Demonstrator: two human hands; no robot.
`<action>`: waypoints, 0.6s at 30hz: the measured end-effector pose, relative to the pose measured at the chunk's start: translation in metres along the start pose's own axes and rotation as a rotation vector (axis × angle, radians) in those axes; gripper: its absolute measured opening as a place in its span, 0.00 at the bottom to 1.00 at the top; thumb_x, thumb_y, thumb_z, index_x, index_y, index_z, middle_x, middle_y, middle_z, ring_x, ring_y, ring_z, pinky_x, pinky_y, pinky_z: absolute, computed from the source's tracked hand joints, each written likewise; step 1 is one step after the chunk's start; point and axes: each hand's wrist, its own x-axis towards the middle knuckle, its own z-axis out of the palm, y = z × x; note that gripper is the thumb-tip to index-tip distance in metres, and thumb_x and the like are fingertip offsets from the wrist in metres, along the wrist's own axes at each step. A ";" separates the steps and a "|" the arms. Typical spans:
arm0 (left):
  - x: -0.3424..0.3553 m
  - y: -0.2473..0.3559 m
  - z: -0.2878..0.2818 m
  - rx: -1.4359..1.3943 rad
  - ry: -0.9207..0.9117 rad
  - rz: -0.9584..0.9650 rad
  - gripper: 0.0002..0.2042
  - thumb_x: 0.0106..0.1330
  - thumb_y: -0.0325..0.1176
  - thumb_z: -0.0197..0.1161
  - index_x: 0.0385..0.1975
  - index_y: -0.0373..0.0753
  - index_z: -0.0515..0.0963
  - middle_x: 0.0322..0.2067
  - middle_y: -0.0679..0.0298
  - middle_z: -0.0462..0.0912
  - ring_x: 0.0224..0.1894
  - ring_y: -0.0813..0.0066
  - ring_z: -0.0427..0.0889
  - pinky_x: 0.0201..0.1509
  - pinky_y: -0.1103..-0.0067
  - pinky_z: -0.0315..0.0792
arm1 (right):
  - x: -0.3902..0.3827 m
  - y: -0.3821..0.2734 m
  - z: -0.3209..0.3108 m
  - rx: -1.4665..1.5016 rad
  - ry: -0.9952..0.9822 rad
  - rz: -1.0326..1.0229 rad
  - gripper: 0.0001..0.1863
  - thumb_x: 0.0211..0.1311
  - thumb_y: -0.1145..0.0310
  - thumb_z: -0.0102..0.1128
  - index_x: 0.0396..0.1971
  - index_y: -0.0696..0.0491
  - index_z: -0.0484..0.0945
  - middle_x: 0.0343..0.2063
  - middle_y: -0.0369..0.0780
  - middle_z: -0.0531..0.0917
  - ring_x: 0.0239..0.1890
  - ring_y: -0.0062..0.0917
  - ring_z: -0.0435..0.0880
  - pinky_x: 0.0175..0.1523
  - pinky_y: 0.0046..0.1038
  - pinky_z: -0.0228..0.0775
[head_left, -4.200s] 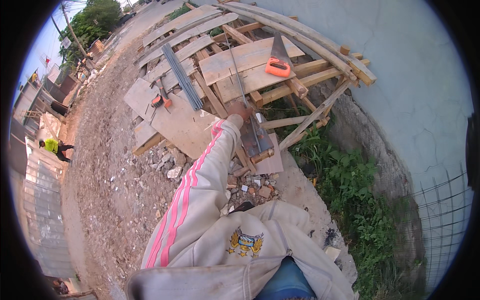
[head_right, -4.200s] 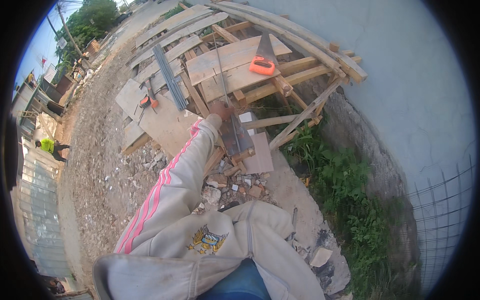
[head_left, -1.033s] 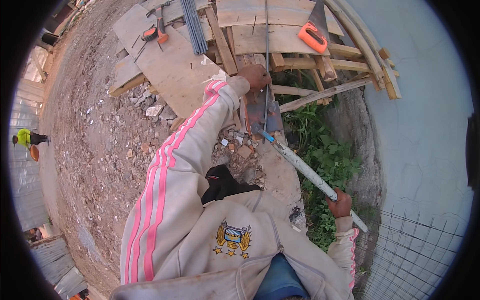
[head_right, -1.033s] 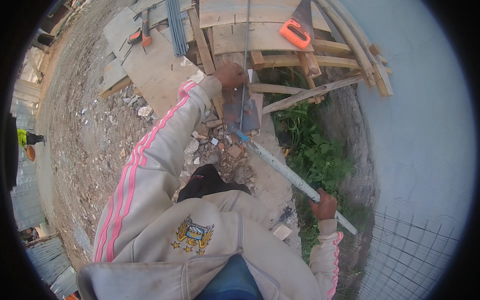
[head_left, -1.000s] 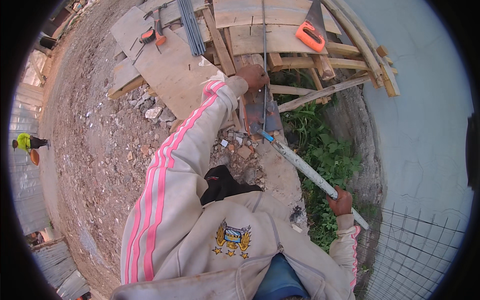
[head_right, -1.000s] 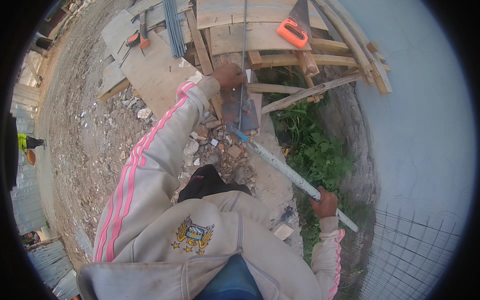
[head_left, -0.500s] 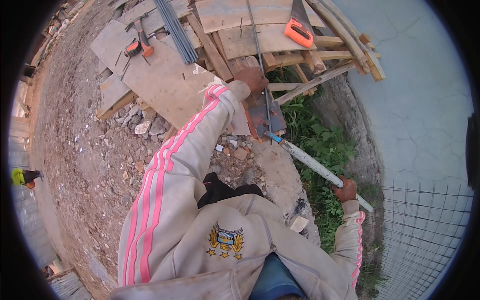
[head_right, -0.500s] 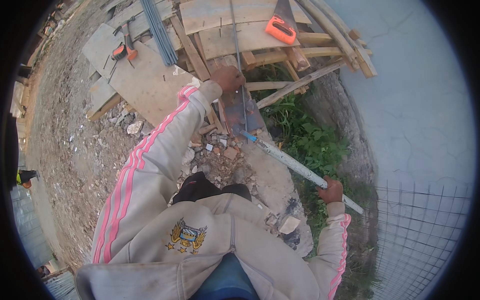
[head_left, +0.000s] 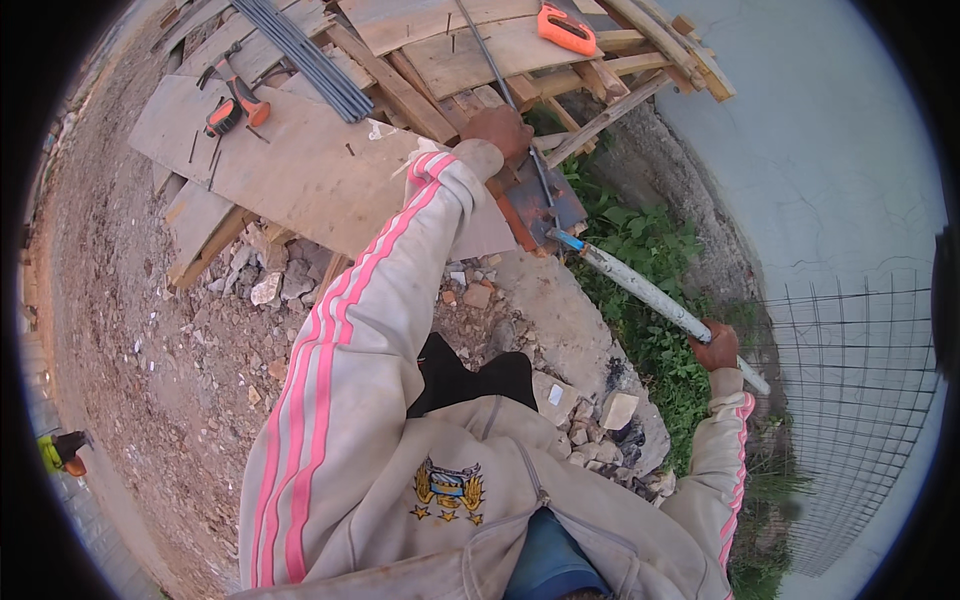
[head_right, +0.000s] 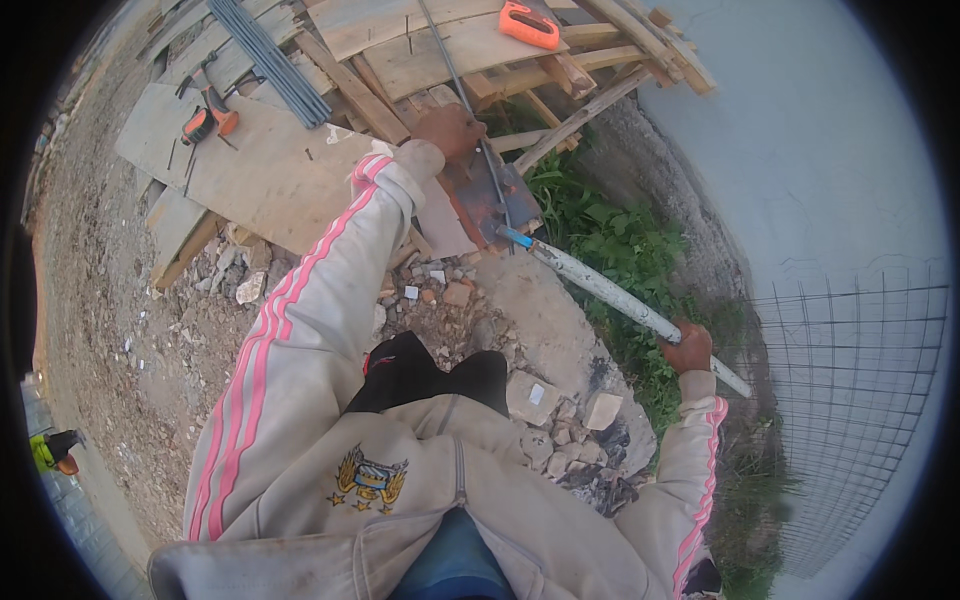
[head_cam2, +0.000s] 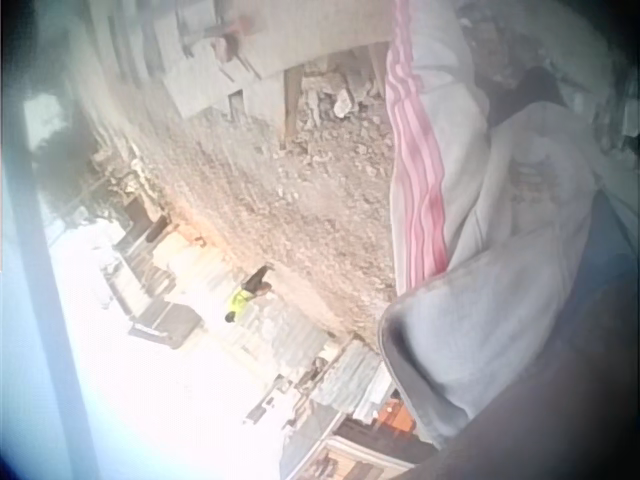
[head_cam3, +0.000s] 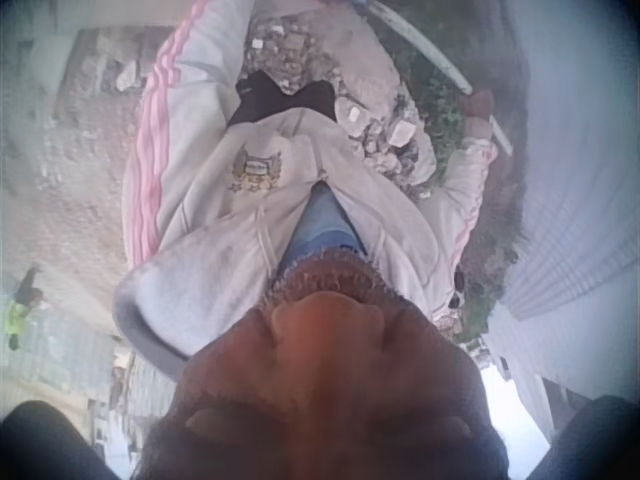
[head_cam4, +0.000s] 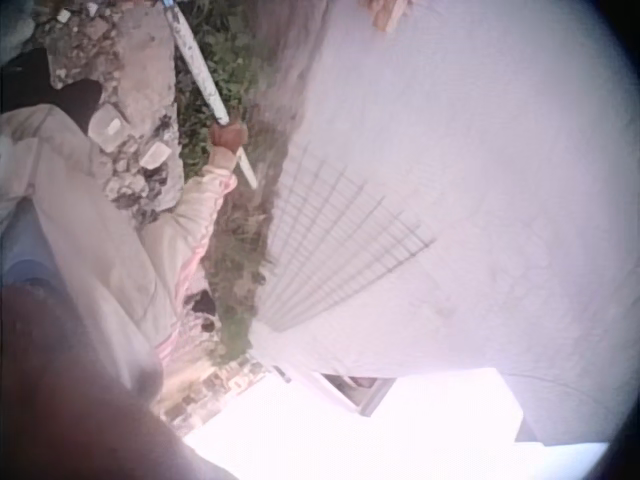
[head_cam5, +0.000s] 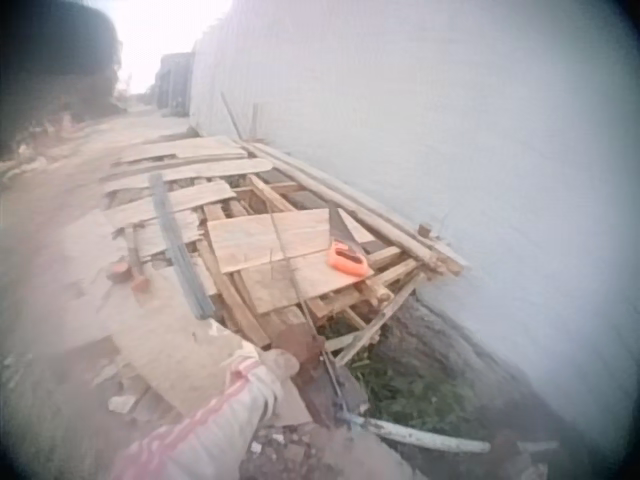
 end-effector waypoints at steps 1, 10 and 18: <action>0.002 0.001 0.002 0.015 0.021 0.024 0.22 0.67 0.49 0.58 0.45 0.36 0.86 0.48 0.48 0.86 0.51 0.45 0.85 0.57 0.60 0.77 | -0.023 -0.007 0.008 -0.036 0.093 -0.028 0.12 0.47 0.64 0.72 0.31 0.54 0.85 0.25 0.50 0.85 0.31 0.51 0.85 0.38 0.46 0.77; 0.010 -0.004 0.001 -0.065 0.013 0.099 0.23 0.66 0.47 0.57 0.43 0.30 0.86 0.47 0.45 0.86 0.52 0.48 0.85 0.61 0.61 0.76 | -0.219 -0.291 0.058 0.008 0.193 0.662 0.16 0.47 0.59 0.74 0.35 0.51 0.86 0.27 0.50 0.86 0.32 0.49 0.87 0.40 0.49 0.78; 0.020 0.006 -0.014 -0.074 -0.248 0.075 0.17 0.66 0.43 0.58 0.26 0.36 0.86 0.25 0.56 0.88 0.37 0.62 0.90 0.49 0.68 0.82 | -0.246 -0.287 0.039 0.327 0.124 0.509 0.25 0.52 0.53 0.77 0.43 0.56 0.83 0.29 0.50 0.86 0.33 0.48 0.87 0.37 0.45 0.78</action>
